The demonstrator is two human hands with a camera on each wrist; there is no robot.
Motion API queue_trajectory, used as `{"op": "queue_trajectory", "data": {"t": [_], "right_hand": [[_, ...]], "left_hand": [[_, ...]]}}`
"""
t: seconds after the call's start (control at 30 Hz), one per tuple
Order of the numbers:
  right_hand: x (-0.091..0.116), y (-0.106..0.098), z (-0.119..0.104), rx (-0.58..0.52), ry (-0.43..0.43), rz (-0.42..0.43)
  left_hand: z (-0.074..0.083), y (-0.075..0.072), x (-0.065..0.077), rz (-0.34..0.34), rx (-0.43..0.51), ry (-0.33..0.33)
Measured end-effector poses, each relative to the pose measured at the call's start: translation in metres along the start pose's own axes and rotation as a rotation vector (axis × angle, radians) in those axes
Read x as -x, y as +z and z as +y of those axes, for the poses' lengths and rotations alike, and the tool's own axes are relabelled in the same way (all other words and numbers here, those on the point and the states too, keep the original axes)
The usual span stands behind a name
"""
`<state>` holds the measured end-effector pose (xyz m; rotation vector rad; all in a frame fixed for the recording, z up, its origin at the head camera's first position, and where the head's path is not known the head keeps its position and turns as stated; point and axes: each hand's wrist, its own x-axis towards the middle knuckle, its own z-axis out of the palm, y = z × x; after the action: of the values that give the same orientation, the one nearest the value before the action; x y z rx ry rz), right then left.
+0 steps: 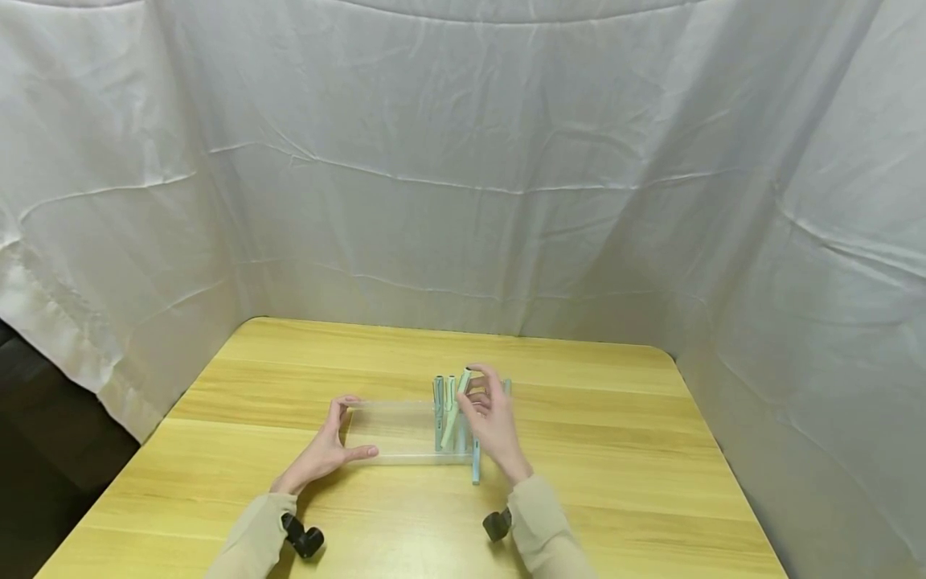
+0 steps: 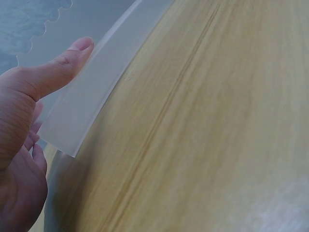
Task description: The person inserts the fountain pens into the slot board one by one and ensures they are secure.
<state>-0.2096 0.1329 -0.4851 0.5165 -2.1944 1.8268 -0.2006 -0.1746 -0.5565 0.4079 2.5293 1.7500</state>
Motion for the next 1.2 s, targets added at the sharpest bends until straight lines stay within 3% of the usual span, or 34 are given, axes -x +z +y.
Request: {"op": "queue_trajectory", "data": {"t": [0.43,0.73,1.0,1.2], "right_hand": [[-0.001,0.027,-0.004,0.088,-0.1,-0.003],[0.007,0.036,-0.032,0.178,-0.161,-0.073],[0.005,0.042,-0.004,0.188,-0.123,-0.067],[0.006,0.04,0.002,0.214,-0.116,-0.108]], "left_hand": [[-0.002,0.0,0.0,0.001,-0.01,0.023],[-0.001,0.0,0.0,-0.005,-0.006,0.01],[-0.001,0.0,0.0,0.003,-0.013,0.01],[-0.001,0.0,0.0,0.004,-0.009,0.009]]}}
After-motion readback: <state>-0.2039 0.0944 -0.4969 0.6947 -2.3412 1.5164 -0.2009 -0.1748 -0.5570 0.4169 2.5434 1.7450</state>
